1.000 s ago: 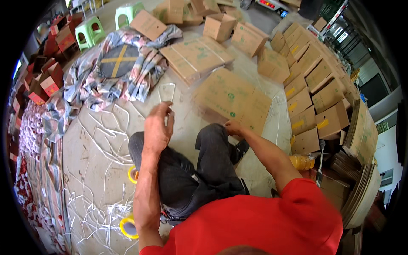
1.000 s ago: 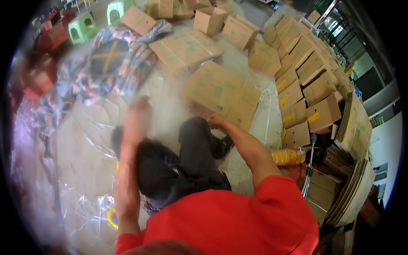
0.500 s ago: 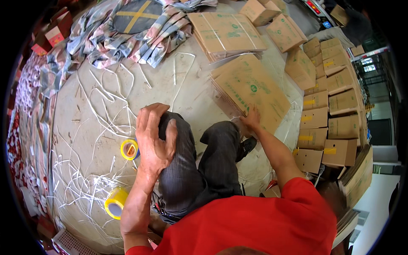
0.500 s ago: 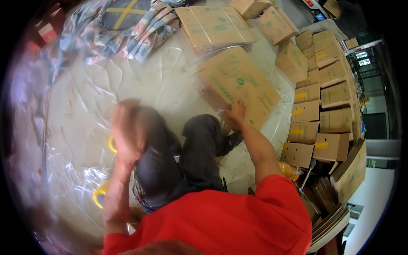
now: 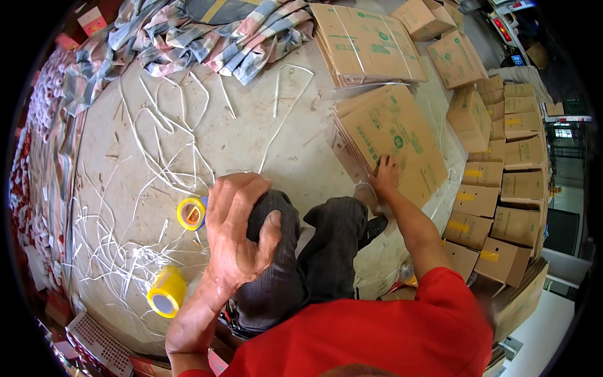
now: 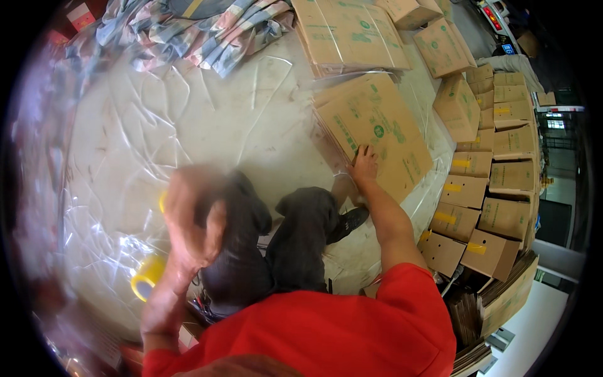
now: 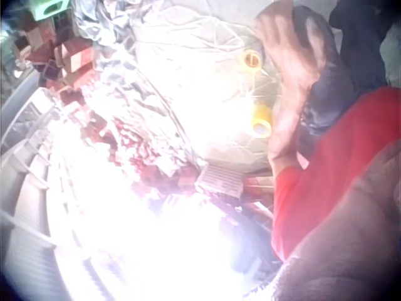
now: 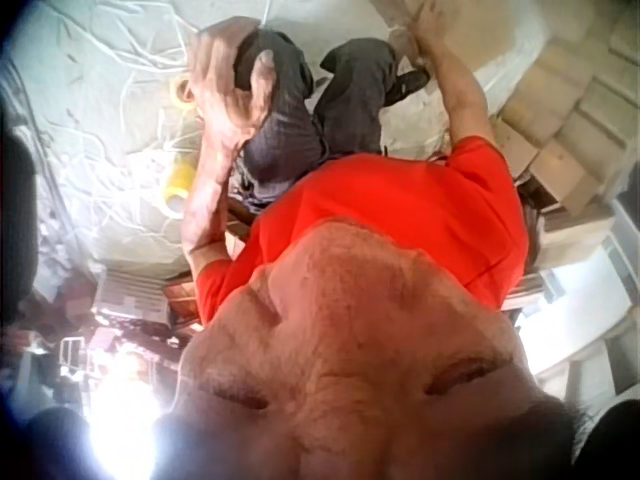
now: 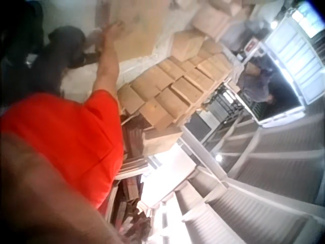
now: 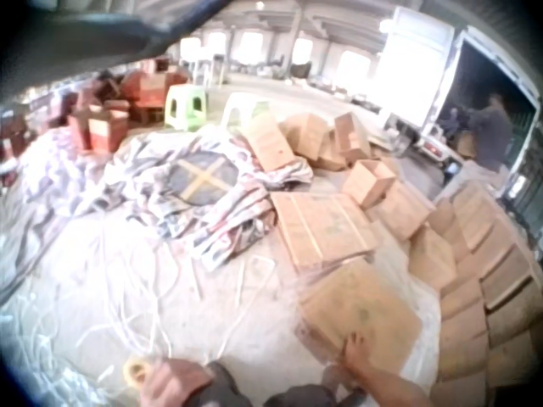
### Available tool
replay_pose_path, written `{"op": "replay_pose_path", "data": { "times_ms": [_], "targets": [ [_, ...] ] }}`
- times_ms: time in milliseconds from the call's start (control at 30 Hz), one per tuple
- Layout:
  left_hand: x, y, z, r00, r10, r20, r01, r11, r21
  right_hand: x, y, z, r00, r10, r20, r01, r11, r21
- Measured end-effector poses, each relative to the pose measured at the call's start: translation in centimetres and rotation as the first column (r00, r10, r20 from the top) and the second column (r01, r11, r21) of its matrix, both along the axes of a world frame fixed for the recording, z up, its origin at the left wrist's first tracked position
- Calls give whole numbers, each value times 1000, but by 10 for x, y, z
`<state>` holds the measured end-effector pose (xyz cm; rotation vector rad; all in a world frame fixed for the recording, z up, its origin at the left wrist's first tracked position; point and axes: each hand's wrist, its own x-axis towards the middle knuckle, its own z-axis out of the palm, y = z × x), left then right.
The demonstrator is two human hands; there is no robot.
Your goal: The person assembles flat-packed cardboard boxes by folding the flaps and securing them with a tape dispenser. They repeatedly pick up a box, fold it into shape, and apply tape to seal the seams.
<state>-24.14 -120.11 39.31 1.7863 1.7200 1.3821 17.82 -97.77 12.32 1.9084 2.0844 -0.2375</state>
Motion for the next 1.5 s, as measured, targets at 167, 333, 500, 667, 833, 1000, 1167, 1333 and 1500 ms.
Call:
{"op": "replay_pose_path", "data": {
  "times_ms": [167, 333, 500, 667, 833, 1000, 1167, 1333, 1500],
  "targets": [
    [2, 4, 5, 999, 20, -30, -19, 999, 29, 33, 17, -33, 989, 134, 60, -139, 987, 82],
    [4, -3, 2, 1000, 26, 9, -26, 1000, -1, 32, -1, -10, 989, 145, -23, -144, 989, 46],
    [4, -4, 10, 998, 63, 30, -64, 996, 56, 57, 6, 47, 960, 274, 54, -278, 915, 291],
    [8, -9, 4, 998, 63, 3, -63, 997, 52, 46, 4, 187, 957, 287, -35, -242, 863, 443],
    [7, -19, 4, 996, 74, 41, -75, 997, 25, -22, -27, 323, 864, 492, -104, -366, 757, 541],
    [-5, -3, -6, 936, 159, 315, -165, 986, -10, -74, -59, 373, 744, 607, -280, -415, 748, 518],
    [-68, 31, -5, 959, 199, 201, -243, 943, 228, -123, -84, 360, 697, 596, -399, -474, 800, 367],
    [-78, 27, -7, 928, 15, 373, -25, 999, 21, -145, -93, 331, 623, 603, -499, -528, 794, 301],
    [-56, 15, -30, 800, 8, 600, -129, 979, 158, -141, -93, 289, 592, 614, -522, -511, 787, 346]
  ]
}}
